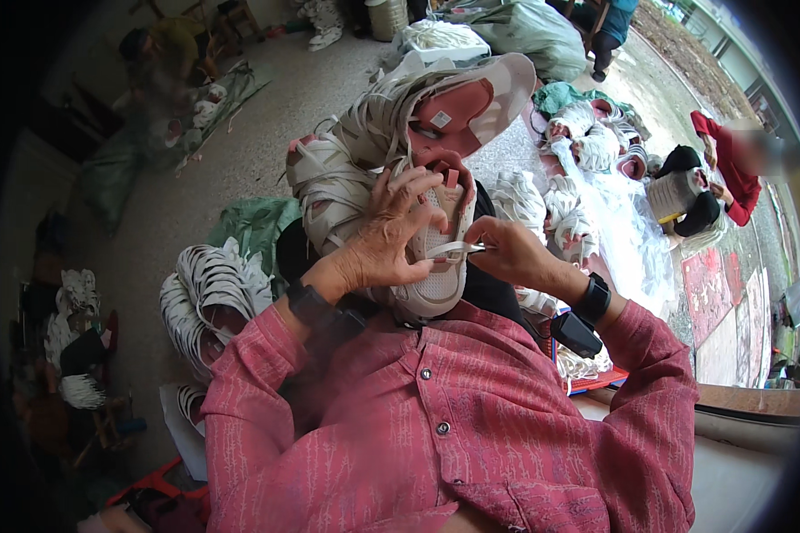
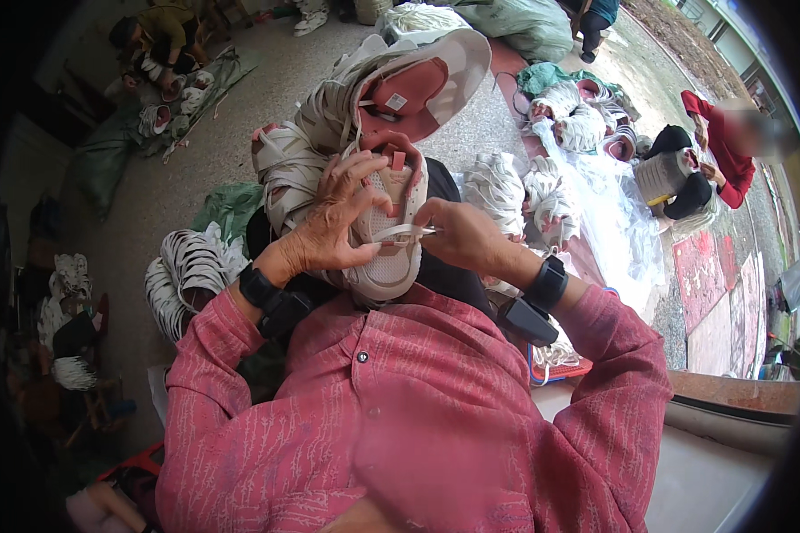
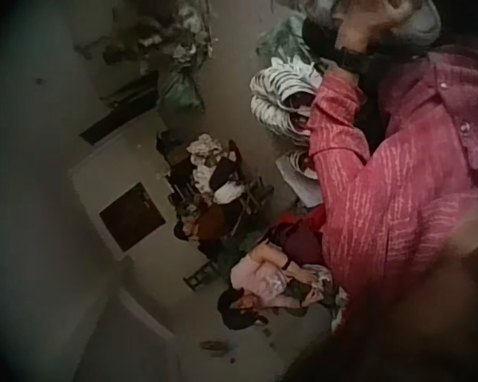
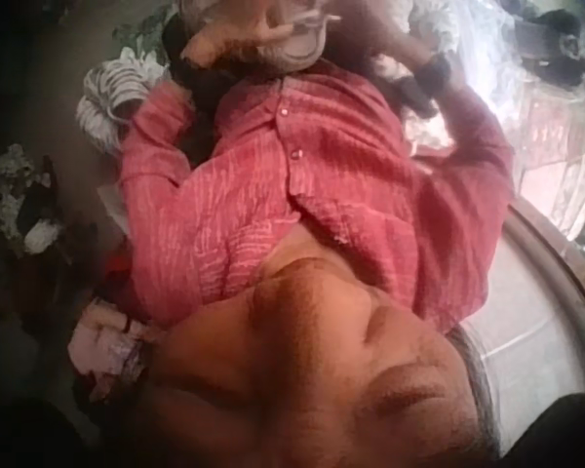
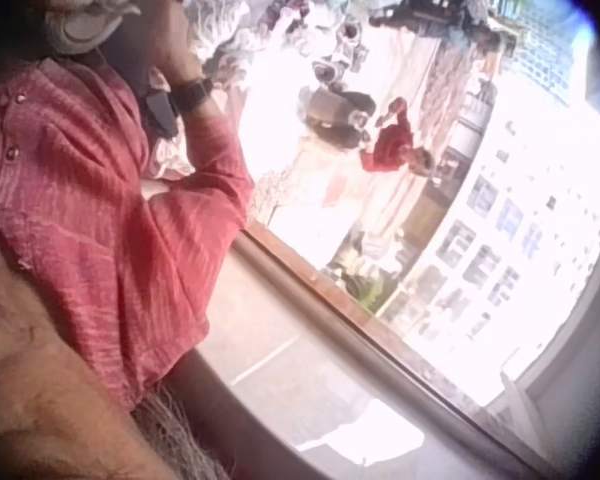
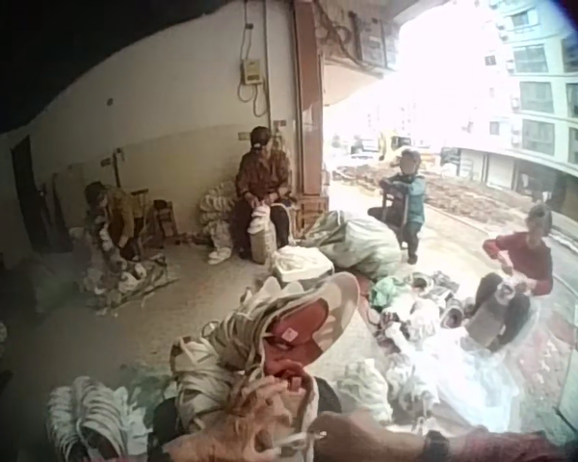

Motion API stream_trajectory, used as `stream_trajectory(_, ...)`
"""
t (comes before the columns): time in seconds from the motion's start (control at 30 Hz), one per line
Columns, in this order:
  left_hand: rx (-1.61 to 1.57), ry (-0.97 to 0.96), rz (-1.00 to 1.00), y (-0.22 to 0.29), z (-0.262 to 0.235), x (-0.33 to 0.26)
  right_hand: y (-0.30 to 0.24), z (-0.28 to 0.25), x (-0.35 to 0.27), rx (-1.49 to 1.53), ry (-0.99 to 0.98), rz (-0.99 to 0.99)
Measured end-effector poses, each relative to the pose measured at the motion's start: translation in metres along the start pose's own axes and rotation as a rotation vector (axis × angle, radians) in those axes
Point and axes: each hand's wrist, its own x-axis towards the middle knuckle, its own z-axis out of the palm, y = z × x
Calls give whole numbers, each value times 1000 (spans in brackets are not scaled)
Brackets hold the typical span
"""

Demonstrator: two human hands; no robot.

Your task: Lacing a pair of white and pink sneakers during a manufacturing process.

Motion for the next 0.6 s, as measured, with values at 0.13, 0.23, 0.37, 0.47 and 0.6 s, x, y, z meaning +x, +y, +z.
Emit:
stream_trajectory(0.13,34,92,-59,9,16,3,13,13,4,-10,141,-154)
stream_trajectory(0.23,51,186,-119,12,27,-2,14,15,4,83,146,-234)
stream_trajectory(0.37,129,247,-153,17,33,-4,10,3,8,498,12,-89)
stream_trajectory(0.47,189,244,-115,15,32,-4,-4,-12,6,1060,-509,372)
stream_trajectory(0.6,301,222,-50,10,36,-3,-11,-9,12,1210,-534,456)
